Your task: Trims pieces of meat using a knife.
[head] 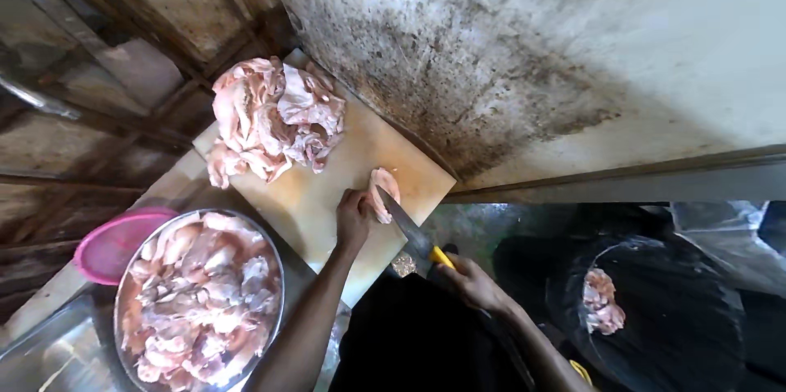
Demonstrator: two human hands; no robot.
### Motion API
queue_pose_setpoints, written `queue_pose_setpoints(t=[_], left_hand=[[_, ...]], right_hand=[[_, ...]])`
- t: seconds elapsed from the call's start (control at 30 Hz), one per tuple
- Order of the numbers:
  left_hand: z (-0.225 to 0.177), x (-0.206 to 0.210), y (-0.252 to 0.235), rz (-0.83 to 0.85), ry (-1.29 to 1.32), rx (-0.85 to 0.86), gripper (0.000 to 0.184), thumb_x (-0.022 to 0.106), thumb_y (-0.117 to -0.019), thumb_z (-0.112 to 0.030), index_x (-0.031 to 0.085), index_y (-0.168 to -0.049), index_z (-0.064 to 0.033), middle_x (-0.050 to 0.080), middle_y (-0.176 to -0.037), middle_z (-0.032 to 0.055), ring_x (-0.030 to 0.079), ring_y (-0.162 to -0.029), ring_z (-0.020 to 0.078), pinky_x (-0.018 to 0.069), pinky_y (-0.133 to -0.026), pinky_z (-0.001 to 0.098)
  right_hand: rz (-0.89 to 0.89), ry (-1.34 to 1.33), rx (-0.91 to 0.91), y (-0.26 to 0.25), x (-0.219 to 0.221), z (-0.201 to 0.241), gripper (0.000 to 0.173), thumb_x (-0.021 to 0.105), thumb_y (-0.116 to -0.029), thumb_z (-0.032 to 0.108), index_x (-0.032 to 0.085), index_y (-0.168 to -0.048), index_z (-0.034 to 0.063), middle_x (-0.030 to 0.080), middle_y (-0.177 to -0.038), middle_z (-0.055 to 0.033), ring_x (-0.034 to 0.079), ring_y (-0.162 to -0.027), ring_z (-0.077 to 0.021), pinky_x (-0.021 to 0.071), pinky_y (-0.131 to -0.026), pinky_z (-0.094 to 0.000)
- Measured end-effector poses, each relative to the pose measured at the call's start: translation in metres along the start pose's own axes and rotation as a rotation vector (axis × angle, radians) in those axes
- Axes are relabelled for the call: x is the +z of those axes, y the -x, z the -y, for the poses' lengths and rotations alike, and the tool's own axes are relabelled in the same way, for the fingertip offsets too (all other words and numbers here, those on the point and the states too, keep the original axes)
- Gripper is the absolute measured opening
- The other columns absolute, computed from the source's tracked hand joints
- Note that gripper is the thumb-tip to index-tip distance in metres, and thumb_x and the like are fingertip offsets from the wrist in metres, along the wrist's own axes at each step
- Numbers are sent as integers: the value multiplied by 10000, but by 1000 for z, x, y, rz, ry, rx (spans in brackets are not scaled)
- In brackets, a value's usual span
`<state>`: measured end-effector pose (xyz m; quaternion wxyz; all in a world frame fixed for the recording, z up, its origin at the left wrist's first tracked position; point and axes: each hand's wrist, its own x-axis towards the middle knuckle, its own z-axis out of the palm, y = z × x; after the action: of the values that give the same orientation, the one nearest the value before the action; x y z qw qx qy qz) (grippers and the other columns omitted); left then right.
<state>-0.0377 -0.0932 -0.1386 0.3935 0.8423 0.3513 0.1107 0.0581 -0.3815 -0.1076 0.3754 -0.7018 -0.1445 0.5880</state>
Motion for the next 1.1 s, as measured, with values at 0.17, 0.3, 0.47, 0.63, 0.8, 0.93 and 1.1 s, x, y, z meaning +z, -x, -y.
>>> queue_pose_setpoints(t=[0.17,0.3,0.47,0.63,0.8,0.93,1.1], left_hand=[[-1,-1,14,-59,75,-77,199,640,-992,-121,695,-1164,-37,667,-1074,121,675,-813,188,610,-754,382],[-16,6,9,-78,51,-48,203,638,-1005,-134,671,-1169,-19,652,-1119,144,689,-885,211,615,-807,391],[-30,8,0,-126,-1,-75,178,635,-984,-119,681,-1109,-2,633,-1104,163,682,-878,228,614,-786,394],[-29,11,6,-106,-20,-72,161,626,-1000,-137,675,-1111,-32,622,-1126,142,679,-881,207,617,-782,382],[-26,16,11,-114,-8,-56,160,642,-991,-130,699,-1107,-37,625,-1126,138,674,-847,193,614,-768,367],[-16,18,15,17,29,67,107,693,-956,-91,743,-1045,-57,657,-1128,118,686,-924,191,617,-837,373],[-17,18,16,31,2,17,98,703,-952,-93,716,-1035,-43,656,-1084,112,683,-866,186,618,-790,362]], right_hand=[[-168,398,-4,5,17,15,426,476,-1050,454,639,-1225,102,671,-855,-100,676,-761,-248,570,-734,-474],[-190,513,59,13,25,32,450,457,-1051,481,620,-1237,105,682,-909,-122,696,-850,-289,568,-792,-516],[-162,589,122,42,11,65,444,462,-1055,475,624,-1228,99,684,-921,-139,700,-863,-314,568,-785,-530],[-168,667,183,48,13,83,437,463,-1058,463,619,-1220,88,690,-962,-167,703,-922,-353,563,-813,-555],[-68,308,183,50,1,72,424,459,-1056,502,628,-1157,127,652,-745,-52,642,-571,-198,566,-544,-397],[-49,307,165,47,-8,58,414,474,-1052,499,635,-1172,137,653,-747,-47,645,-572,-186,569,-547,-388],[-97,519,168,71,-16,70,444,483,-1048,520,642,-1184,128,671,-808,-90,683,-683,-250,585,-671,-475]])
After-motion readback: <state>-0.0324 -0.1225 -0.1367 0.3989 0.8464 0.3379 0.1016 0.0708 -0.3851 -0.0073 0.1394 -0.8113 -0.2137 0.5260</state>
